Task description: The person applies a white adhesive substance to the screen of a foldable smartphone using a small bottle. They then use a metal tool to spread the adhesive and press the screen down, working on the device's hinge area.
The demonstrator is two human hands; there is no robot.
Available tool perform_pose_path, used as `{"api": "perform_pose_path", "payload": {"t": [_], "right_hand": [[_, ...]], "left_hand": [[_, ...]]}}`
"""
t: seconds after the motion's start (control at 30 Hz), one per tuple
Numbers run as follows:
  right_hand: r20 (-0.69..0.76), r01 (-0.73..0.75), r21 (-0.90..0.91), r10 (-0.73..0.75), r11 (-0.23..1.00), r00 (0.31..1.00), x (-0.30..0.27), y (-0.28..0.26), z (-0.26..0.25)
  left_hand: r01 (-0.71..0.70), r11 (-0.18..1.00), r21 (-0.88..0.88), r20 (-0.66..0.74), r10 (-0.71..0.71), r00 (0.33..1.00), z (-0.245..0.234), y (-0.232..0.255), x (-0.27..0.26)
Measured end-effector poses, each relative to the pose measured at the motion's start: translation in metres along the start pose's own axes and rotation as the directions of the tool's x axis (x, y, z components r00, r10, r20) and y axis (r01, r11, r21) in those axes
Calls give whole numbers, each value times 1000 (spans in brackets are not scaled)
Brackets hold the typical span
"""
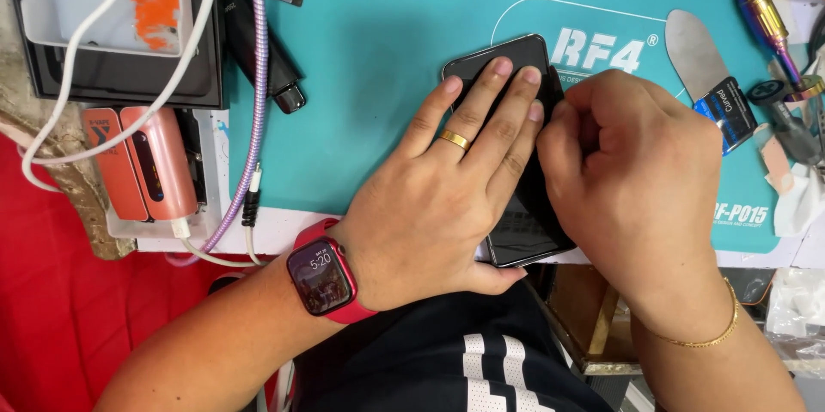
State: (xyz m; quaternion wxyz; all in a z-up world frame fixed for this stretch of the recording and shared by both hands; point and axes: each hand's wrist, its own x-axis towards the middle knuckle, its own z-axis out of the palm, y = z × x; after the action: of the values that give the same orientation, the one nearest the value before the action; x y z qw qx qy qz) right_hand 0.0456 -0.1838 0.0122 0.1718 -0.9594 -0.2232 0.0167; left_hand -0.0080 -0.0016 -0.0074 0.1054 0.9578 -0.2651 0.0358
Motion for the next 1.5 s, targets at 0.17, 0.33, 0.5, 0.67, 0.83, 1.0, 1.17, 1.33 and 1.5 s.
{"api": "perform_pose_path", "payload": {"t": [0.17,0.33,0.5,0.67,0.83,1.0,1.17,1.33,1.5], "right_hand": [[-12,41,0,-41,999,999,6,3,1],[-42,89,16,-88,996,995,9,7,3],[31,31,-25,-30,999,999,0,-1,-6],[9,43,-24,-43,999,999,0,2,-2],[-16,92,-33,-93,995,996,16,4,4],[-45,118,-34,-119,992,992,16,7,6],[21,92,-58,-91,994,996,7,2,-6],[7,98,-79,-97,992,995,16,6,-1],[44,109,-134,-104,985,994,13,0,-10]], "left_hand": [[5,1000,-12,11,-4,1000,1,3,-1],[4,1000,2,1,-4,1000,2,4,-1],[25,999,-41,8,-25,1000,1,3,-1],[4,1000,-20,12,-4,1000,1,3,-3],[14,1000,-2,-4,-14,1000,2,3,-4],[13,999,-30,-1,-13,1000,2,2,-3],[14,1000,3,-20,-13,1000,0,1,-2],[13,1000,-6,-13,-13,1000,1,1,-3],[11,1000,21,-6,-11,1000,1,1,-5]]}}
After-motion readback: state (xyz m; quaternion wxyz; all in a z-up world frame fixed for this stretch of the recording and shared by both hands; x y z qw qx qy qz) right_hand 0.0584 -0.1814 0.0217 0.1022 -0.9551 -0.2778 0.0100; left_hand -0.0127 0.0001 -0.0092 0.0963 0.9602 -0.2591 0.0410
